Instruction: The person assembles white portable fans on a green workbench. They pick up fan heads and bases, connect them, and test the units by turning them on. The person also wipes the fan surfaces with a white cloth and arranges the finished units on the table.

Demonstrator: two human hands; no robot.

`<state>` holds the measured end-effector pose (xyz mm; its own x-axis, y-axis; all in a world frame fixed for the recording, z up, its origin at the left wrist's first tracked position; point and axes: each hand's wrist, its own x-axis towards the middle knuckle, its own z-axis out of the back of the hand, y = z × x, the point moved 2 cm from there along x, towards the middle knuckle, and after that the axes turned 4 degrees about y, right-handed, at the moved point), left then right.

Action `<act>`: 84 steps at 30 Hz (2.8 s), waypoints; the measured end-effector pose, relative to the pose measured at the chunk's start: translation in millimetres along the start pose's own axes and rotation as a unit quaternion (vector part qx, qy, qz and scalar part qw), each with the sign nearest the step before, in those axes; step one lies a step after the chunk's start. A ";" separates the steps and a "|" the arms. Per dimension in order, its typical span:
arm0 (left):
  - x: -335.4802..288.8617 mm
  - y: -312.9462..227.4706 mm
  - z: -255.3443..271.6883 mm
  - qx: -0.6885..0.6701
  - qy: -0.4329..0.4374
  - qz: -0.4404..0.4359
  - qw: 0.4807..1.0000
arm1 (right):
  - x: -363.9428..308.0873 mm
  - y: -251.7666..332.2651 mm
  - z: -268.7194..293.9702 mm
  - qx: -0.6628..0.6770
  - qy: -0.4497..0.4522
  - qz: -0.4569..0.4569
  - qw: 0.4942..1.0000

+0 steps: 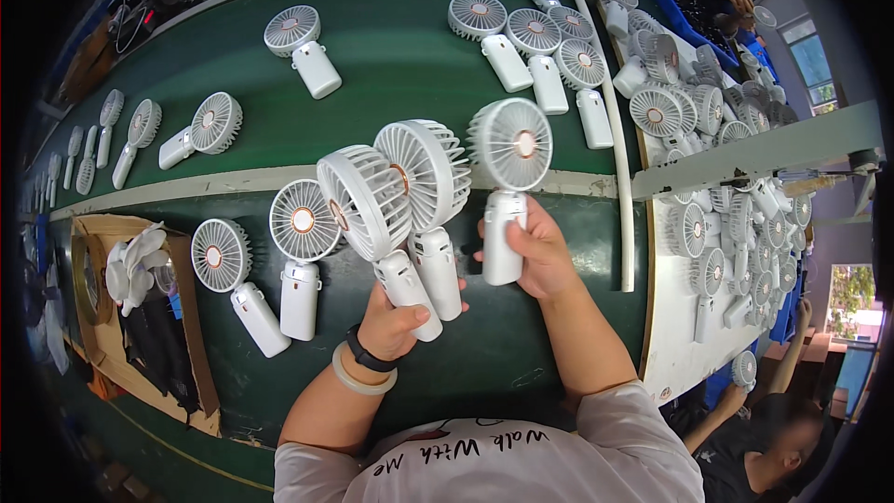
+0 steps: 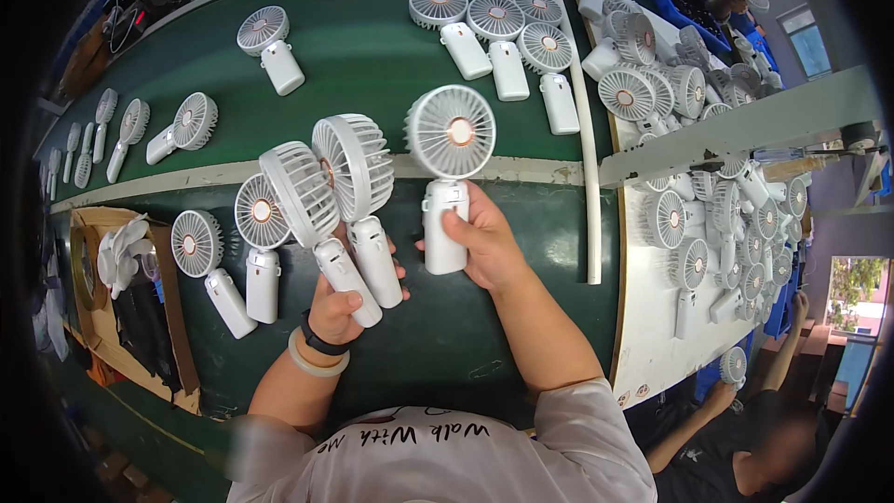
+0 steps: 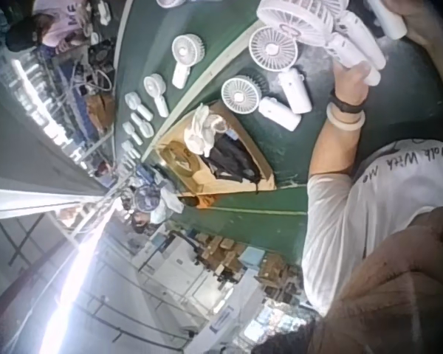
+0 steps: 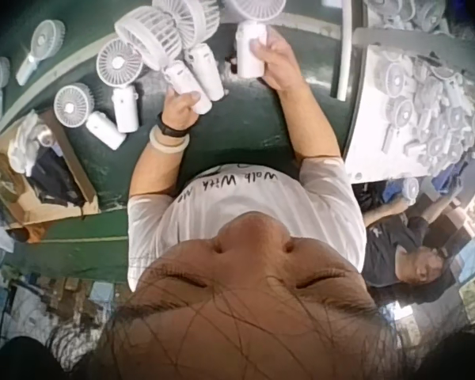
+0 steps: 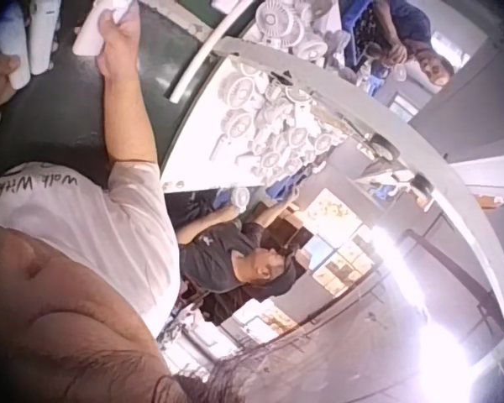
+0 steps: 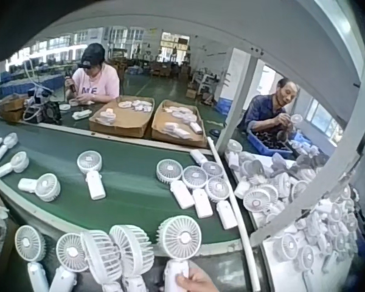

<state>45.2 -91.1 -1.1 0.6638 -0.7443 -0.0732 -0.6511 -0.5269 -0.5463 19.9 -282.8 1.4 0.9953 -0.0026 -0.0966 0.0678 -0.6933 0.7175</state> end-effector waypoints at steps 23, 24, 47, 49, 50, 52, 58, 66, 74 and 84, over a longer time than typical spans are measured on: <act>-0.6 6.8 1.8 0.107 -0.020 -0.006 0.994 | -0.3 -5.9 -0.5 -0.196 -0.060 0.055 0.977; -0.3 6.9 1.5 0.109 -0.019 -0.005 0.994 | -0.2 -6.0 -0.8 -0.193 -0.061 0.049 0.978; 2.1 7.3 -4.8 0.191 0.030 -0.015 0.981 | -1.4 -7.6 -15.2 -0.059 -0.011 0.034 0.998; 0.8 8.5 7.9 0.311 0.054 -0.013 0.949 | -3.7 -14.6 -27.1 -0.049 0.043 0.041 0.997; -2.2 8.3 3.8 0.348 0.055 -0.027 0.936 | -8.5 -17.0 -33.2 -0.071 0.077 0.067 0.992; 4.2 11.5 -17.9 0.424 0.063 -0.059 0.901 | -15.1 -26.6 -40.4 -0.206 0.125 0.085 0.967; -47.4 -4.1 -79.4 0.726 0.042 -0.074 0.682 | -45.1 -23.0 -46.0 0.106 0.065 -0.038 0.992; -66.7 -64.1 -6.3 0.883 -0.264 -0.110 0.373 | -44.3 -19.4 -59.0 0.291 0.244 0.012 0.925; -70.1 -64.4 8.9 0.863 -0.293 -0.042 0.409 | -58.9 -11.5 -57.3 0.304 0.264 0.032 0.915; -22.5 -12.7 -15.9 -0.054 0.045 0.031 0.997 | -163.3 59.5 -9.3 -0.056 -0.118 0.047 0.990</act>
<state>32.7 -74.2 20.8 0.5881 -0.8084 -0.0265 -0.7295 -0.5159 -0.4491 -137.9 -316.9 66.2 0.9546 -0.2412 -0.1748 -0.0041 -0.5974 0.8020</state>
